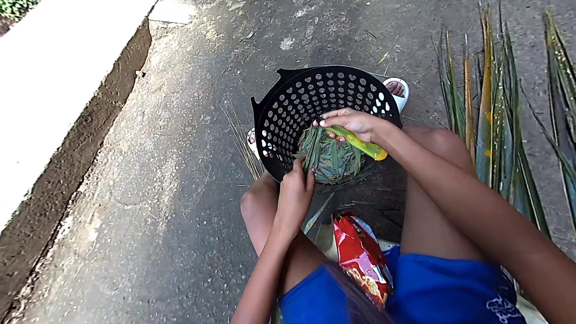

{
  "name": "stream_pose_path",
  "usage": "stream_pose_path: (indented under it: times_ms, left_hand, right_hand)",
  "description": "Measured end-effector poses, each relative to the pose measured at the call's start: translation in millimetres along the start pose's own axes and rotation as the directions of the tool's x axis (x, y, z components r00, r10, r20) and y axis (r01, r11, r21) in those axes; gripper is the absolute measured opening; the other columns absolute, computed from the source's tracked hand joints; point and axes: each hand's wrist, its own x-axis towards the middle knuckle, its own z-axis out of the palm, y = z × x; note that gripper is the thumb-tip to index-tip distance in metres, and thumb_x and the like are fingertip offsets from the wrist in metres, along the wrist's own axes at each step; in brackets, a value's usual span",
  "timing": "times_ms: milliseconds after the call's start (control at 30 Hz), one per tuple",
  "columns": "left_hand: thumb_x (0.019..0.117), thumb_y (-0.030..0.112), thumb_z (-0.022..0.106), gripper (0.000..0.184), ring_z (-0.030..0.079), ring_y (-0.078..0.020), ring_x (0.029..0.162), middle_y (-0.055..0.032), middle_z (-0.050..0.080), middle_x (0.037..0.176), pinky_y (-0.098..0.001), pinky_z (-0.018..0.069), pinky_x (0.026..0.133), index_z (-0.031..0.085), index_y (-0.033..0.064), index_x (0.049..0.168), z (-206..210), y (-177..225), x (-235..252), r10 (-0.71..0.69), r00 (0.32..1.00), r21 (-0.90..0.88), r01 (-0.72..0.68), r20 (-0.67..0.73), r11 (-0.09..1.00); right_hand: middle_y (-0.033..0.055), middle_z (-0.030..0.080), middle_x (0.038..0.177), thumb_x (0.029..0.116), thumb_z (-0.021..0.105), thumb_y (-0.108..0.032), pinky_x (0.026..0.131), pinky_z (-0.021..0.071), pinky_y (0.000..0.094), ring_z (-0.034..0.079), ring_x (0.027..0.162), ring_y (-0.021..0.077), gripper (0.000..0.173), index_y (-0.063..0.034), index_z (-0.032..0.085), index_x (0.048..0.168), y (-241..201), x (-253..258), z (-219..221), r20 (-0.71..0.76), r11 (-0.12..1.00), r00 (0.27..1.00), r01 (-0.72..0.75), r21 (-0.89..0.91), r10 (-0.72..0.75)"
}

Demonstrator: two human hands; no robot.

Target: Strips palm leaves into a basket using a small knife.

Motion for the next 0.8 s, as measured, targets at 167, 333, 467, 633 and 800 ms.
stream_pose_path:
  times_ms: [167,333,467,633,800]
  left_hand:
    - [0.1073,0.003,0.04,0.033,0.07,-0.0301,0.081,-0.0229,0.071,0.089,-0.0408,0.0546,0.08,0.065,-0.0155,0.118,2.5,5.3,6.0,0.063,0.993,0.061,-0.057,-0.103,0.997]
    - [0.1043,-0.002,0.04,0.03,0.069,-0.0311,0.079,-0.0245,0.069,0.085,-0.0417,0.054,0.077,0.065,-0.0169,0.107,7.3,11.7,10.7,0.081,0.993,0.036,-0.078,-0.09,0.996]
    - [0.1078,0.003,0.04,0.032,0.068,-0.0258,0.076,-0.0213,0.071,0.087,-0.0375,0.053,0.076,0.065,-0.015,0.117,6.4,8.3,11.6,0.042,0.995,0.02,-0.04,-0.086,0.999]
    - [0.1079,0.003,0.04,0.033,0.068,-0.0273,0.077,-0.022,0.071,0.088,-0.0388,0.0537,0.077,0.064,-0.0147,0.121,8.2,5.1,11.1,0.039,0.996,0.031,-0.036,-0.082,0.999]
    - [0.1084,0.004,0.039,0.033,0.068,-0.0277,0.078,-0.0218,0.071,0.087,-0.0393,0.0534,0.078,0.064,-0.014,0.122,9.0,4.8,12.1,0.024,0.998,0.037,-0.022,-0.065,0.999]
  right_hand:
    - [-0.0041,0.049,0.071,0.1077,0.038,-0.005,0.049,0.0407,0.0131,0.047,0.053,0.0,0.046,-0.0039,0.033,0.154,7.0,-7.0,2.0,0.288,0.991,0.956,0.084,-0.104,-0.051]
    - [-0.0053,0.05,0.067,0.1049,0.042,0.0,0.045,0.0361,0.009,0.043,0.047,-0.0049,0.05,0.0018,0.031,0.154,22.8,-3.5,6.1,0.441,0.985,0.896,0.029,-0.171,0.05]
    - [-0.0031,0.05,0.066,0.1046,0.046,0.002,0.046,0.0355,0.012,0.043,0.047,-0.0018,0.041,0.0034,0.041,0.145,10.3,-5.3,3.9,0.291,0.982,0.957,0.05,-0.182,0.005]
    - [-0.0047,0.049,0.069,0.1083,0.042,-0.005,0.046,0.0363,0.0114,0.043,0.05,-0.002,0.022,0.0009,0.054,0.126,-0.2,-1.0,-5.2,0.03,0.988,0.993,0.117,-0.104,-0.115]
    - [-0.0032,0.05,0.076,0.1103,0.042,-0.011,0.048,0.0384,0.0138,0.045,0.054,0.0,0.025,-0.0003,0.05,0.131,-11.0,-4.2,-11.3,-0.287,0.988,0.95,0.146,0.046,-0.127]
